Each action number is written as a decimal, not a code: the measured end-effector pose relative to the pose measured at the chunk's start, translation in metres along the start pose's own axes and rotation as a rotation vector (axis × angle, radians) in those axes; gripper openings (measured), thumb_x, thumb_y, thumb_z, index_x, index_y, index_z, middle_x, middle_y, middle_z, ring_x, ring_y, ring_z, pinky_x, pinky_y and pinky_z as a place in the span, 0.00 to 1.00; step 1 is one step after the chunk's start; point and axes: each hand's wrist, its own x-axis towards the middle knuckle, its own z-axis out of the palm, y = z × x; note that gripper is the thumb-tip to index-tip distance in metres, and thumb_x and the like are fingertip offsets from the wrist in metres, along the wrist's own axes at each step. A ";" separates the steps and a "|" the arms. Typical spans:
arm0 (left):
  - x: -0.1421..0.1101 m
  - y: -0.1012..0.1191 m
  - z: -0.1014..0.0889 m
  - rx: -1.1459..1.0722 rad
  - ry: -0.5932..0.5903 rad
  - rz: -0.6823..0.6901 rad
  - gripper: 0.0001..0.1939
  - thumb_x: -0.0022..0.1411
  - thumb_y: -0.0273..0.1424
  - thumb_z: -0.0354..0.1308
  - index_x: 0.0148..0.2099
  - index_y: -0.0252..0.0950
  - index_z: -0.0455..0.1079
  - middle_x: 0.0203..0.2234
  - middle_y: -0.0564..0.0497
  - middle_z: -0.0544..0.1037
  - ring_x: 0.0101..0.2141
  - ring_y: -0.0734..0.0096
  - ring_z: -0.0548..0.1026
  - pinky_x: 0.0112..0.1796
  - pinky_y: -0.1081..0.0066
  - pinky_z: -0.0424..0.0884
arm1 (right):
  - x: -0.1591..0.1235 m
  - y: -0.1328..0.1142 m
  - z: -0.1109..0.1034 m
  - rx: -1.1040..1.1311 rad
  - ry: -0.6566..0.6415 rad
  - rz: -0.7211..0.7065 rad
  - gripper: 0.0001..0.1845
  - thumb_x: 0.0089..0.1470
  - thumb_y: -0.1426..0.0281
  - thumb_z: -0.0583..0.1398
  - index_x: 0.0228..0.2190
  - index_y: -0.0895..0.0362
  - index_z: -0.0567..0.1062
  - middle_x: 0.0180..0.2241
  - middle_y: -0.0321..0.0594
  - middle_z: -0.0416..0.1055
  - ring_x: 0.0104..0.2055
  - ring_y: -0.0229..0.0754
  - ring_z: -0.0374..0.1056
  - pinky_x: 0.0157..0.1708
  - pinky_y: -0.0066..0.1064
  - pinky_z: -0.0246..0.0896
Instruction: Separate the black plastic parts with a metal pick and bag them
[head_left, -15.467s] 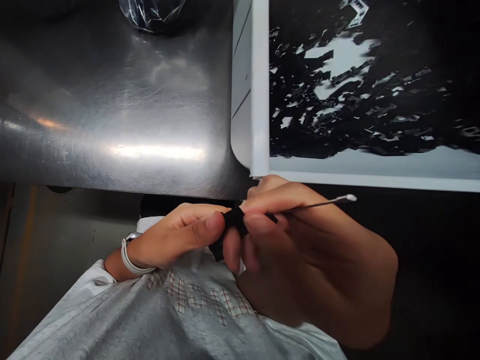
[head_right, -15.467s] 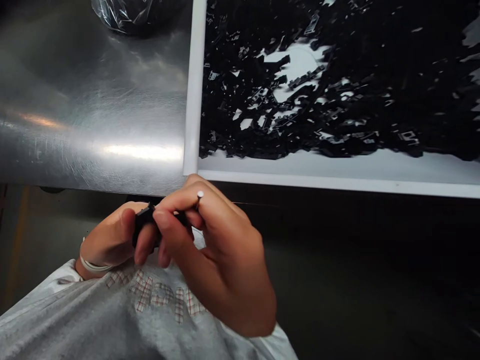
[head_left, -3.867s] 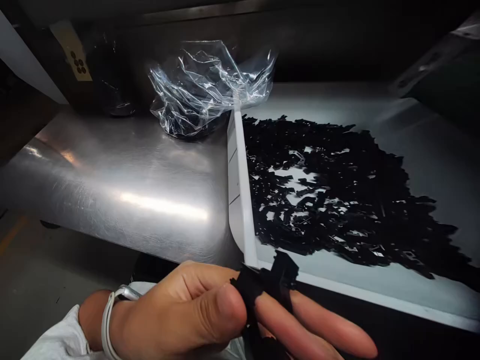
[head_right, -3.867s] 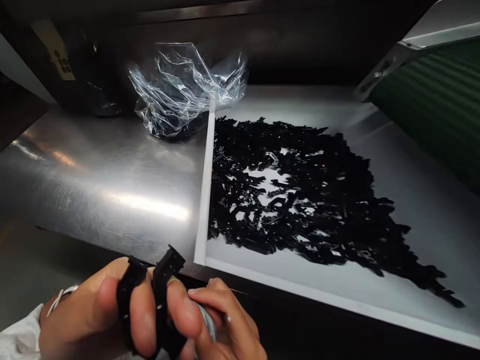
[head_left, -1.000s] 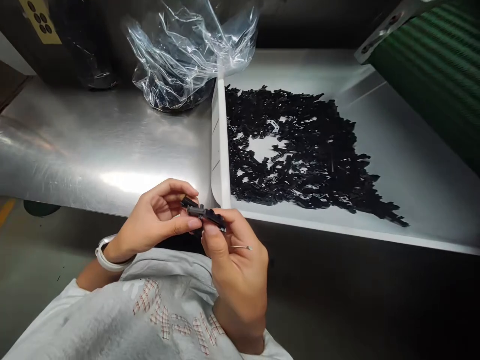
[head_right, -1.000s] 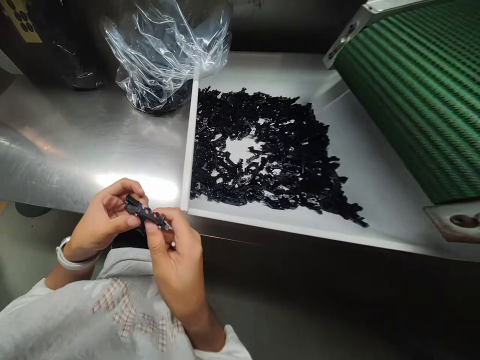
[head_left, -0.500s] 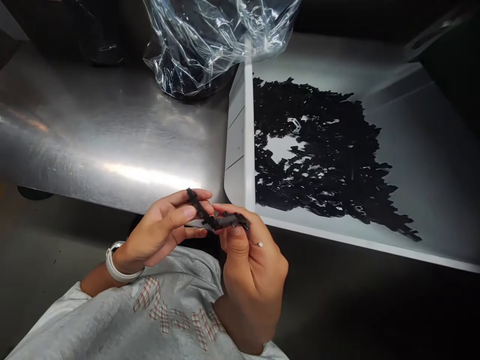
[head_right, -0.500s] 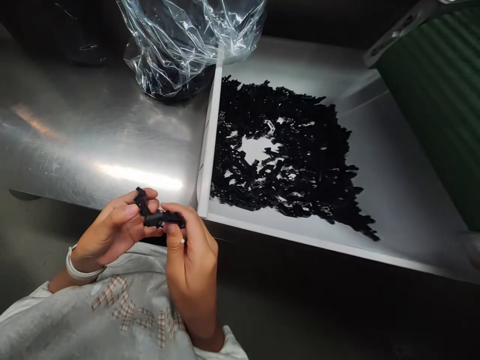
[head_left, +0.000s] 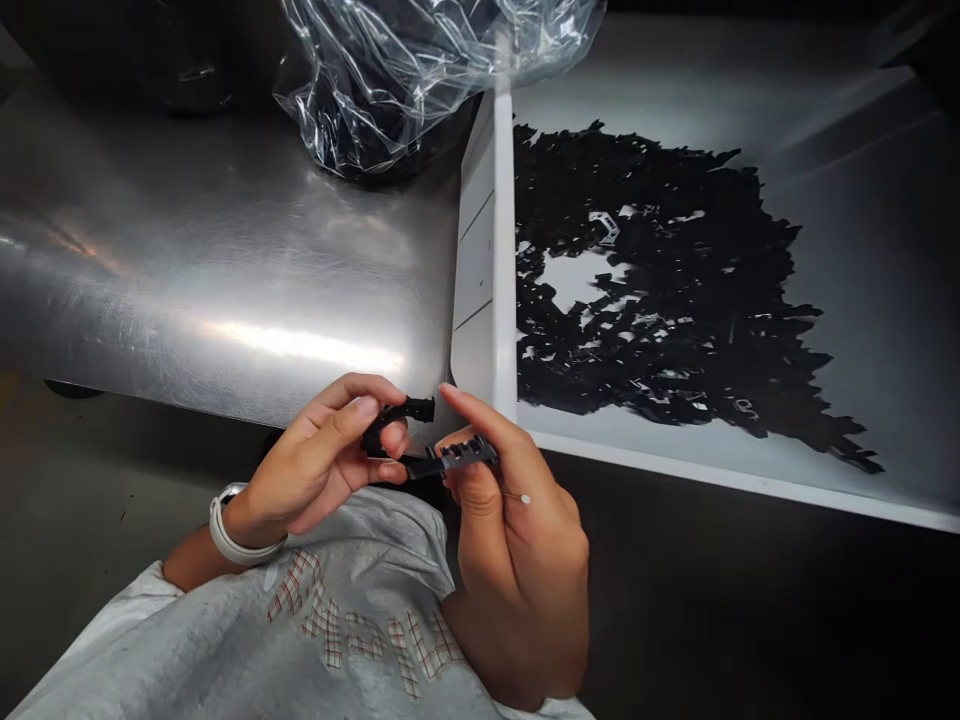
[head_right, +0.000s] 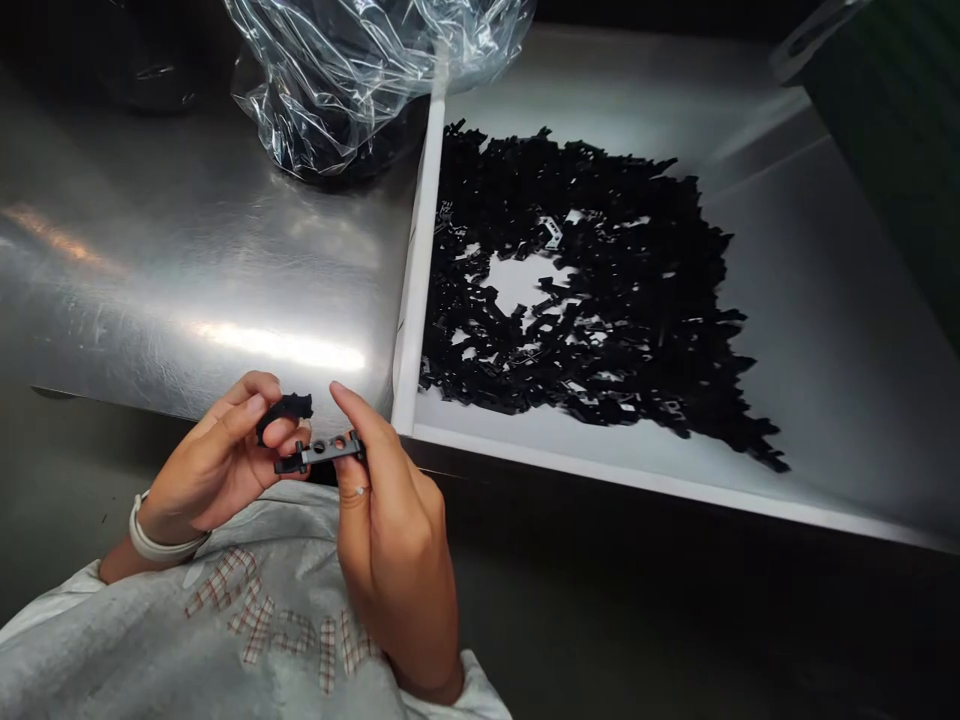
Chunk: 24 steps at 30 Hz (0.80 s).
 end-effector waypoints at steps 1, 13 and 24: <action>0.001 -0.001 -0.002 0.030 -0.002 0.014 0.07 0.62 0.38 0.72 0.38 0.41 0.81 0.24 0.57 0.75 0.29 0.81 0.74 0.34 0.80 0.77 | 0.000 0.000 -0.001 -0.012 0.019 0.009 0.17 0.71 0.70 0.56 0.57 0.47 0.75 0.39 0.35 0.79 0.30 0.35 0.72 0.34 0.25 0.75; -0.002 0.000 -0.018 0.740 -0.067 0.188 0.13 0.73 0.29 0.55 0.43 0.39 0.82 0.41 0.50 0.83 0.44 0.67 0.78 0.48 0.68 0.72 | 0.018 -0.016 -0.009 -0.195 -0.115 -0.242 0.20 0.69 0.82 0.54 0.55 0.60 0.78 0.31 0.34 0.64 0.29 0.33 0.66 0.29 0.24 0.65; -0.004 0.013 -0.014 0.775 -0.264 0.070 0.23 0.77 0.43 0.51 0.37 0.36 0.80 0.36 0.47 0.80 0.41 0.67 0.76 0.47 0.68 0.68 | 0.026 -0.015 -0.014 -0.289 -0.234 -0.270 0.23 0.67 0.81 0.54 0.59 0.63 0.77 0.30 0.36 0.64 0.24 0.35 0.65 0.20 0.28 0.65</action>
